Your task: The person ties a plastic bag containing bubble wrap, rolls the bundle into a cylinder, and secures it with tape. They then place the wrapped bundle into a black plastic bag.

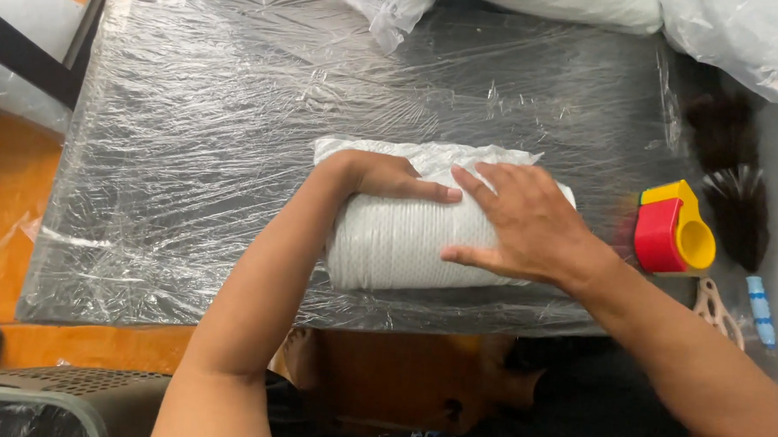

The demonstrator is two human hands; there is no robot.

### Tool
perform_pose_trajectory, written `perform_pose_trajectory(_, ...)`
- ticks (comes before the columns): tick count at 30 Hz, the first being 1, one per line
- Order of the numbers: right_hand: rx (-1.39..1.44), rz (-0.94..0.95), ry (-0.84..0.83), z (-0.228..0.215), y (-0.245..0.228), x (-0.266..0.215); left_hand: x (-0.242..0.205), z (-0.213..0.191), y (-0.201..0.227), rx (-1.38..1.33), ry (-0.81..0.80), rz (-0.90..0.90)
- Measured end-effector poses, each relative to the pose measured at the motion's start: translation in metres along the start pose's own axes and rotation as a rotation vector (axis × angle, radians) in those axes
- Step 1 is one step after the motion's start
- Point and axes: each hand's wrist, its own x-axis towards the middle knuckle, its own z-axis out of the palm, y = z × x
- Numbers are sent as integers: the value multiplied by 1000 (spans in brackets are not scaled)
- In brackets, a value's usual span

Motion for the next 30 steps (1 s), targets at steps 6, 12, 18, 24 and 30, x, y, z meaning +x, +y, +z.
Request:
perform_pose_trajectory(6,75,-48,280,18,22,13,-19,-6,14,26,46,-31)
perform_pose_trajectory(12,121,-25,233,5,22,19,2,11,19,448,435,72)
perform_pose_trajectory(18,184,44,13,-6,35,38,9,25,27,365,494,68)
perform_pose_trajectory(24,360,339,-308,-36,39,66,27,2,21,217,390,-34)
perform_pose_trajectory(30,332,370,-389,12,73,127,10,-17,27,173,276,-76)
